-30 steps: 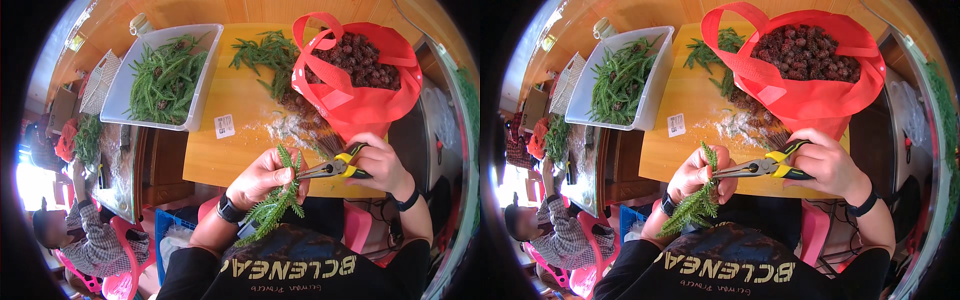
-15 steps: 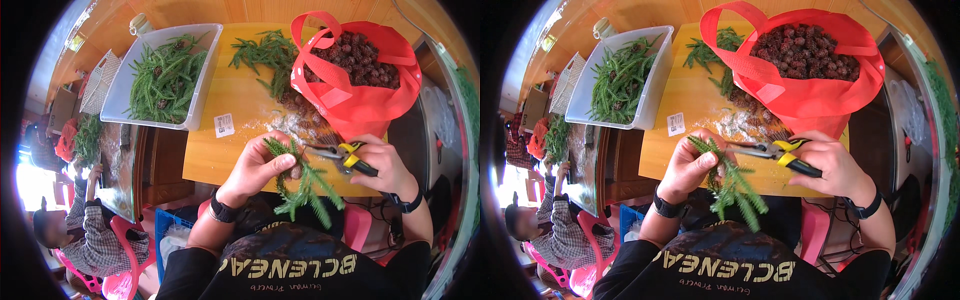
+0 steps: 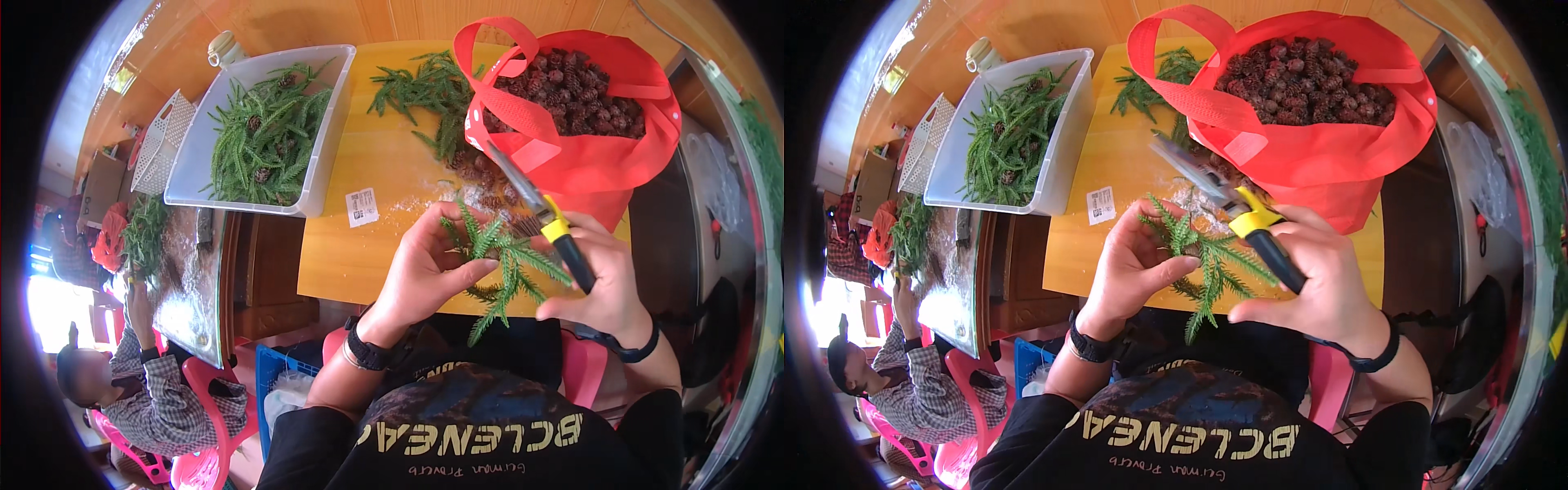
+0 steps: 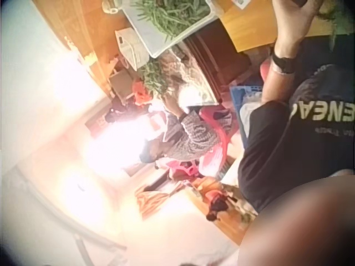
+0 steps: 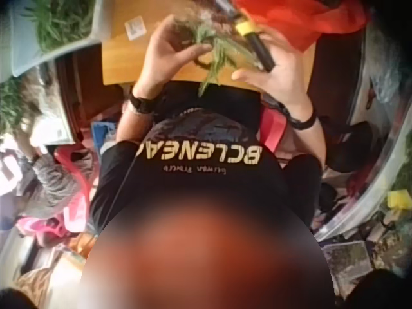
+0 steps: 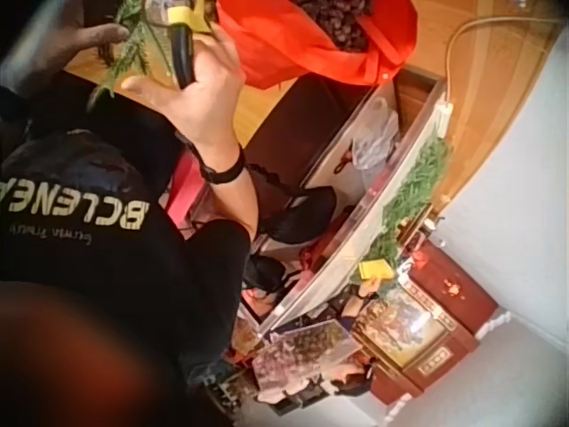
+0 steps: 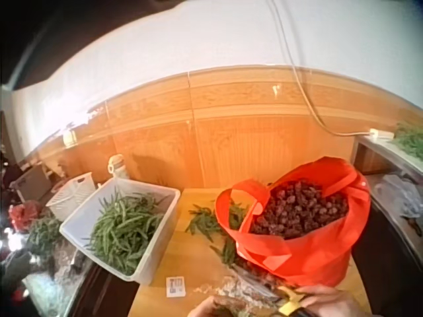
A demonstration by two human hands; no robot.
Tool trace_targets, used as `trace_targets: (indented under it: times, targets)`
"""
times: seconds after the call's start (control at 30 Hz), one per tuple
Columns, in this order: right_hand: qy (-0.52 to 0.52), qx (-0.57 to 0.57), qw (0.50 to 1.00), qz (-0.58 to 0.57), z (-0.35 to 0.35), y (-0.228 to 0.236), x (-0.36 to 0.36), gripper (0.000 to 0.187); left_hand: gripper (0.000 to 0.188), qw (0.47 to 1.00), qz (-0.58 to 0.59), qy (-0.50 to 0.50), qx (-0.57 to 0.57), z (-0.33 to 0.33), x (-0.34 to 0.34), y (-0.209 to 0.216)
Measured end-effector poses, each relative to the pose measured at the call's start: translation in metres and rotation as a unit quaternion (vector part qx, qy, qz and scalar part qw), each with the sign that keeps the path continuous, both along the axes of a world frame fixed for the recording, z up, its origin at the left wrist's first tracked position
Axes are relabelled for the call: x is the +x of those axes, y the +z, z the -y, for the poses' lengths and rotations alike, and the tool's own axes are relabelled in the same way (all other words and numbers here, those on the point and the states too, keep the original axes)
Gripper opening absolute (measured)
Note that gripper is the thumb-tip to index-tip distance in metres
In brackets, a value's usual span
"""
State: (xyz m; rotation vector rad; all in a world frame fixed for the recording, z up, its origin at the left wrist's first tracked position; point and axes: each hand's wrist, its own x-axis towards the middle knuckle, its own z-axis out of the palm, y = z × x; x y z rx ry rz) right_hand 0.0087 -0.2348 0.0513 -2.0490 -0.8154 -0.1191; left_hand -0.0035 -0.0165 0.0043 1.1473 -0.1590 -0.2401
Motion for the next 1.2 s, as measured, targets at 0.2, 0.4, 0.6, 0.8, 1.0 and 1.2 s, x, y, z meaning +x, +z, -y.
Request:
trace_targets:
  times: [0.2, 0.4, 0.6, 0.8, 1.0, 1.2]
  targets:
    - [-0.047, 0.012, 0.999, 0.003, -0.022, -0.013, -0.003, 0.028, 0.047, 0.999, 0.023, 0.013, 0.026, -0.001, 0.000, -0.005]
    - [-0.074, 0.014, 0.995, -0.072, -0.021, -0.019, -0.003, 0.018, 0.045, 0.998, -0.030, -0.029, -0.049, -0.008, 0.001, -0.009]
    - [-0.059, 0.003, 0.995, -0.079, -0.013, -0.025, -0.003, 0.022, 0.042, 0.974, -0.103, -0.081, -0.186, -0.013, 0.003, -0.022]
    - [-0.076, 0.029, 0.989, -0.124, -0.019, -0.021, -0.004, 0.021, 0.050, 0.975, -0.129, -0.084, -0.159, -0.011, 0.004, -0.023]
    - [-0.076, 0.046, 0.989, -0.118, -0.021, -0.020, -0.003, 0.023, 0.057, 0.998, -0.015, -0.048, -0.034, -0.007, 0.005, -0.018]
    - [-0.057, 0.037, 0.994, -0.086, -0.010, -0.015, -0.005, 0.031, 0.060, 1.000, -0.011, -0.020, -0.002, -0.018, 0.000, 0.004]
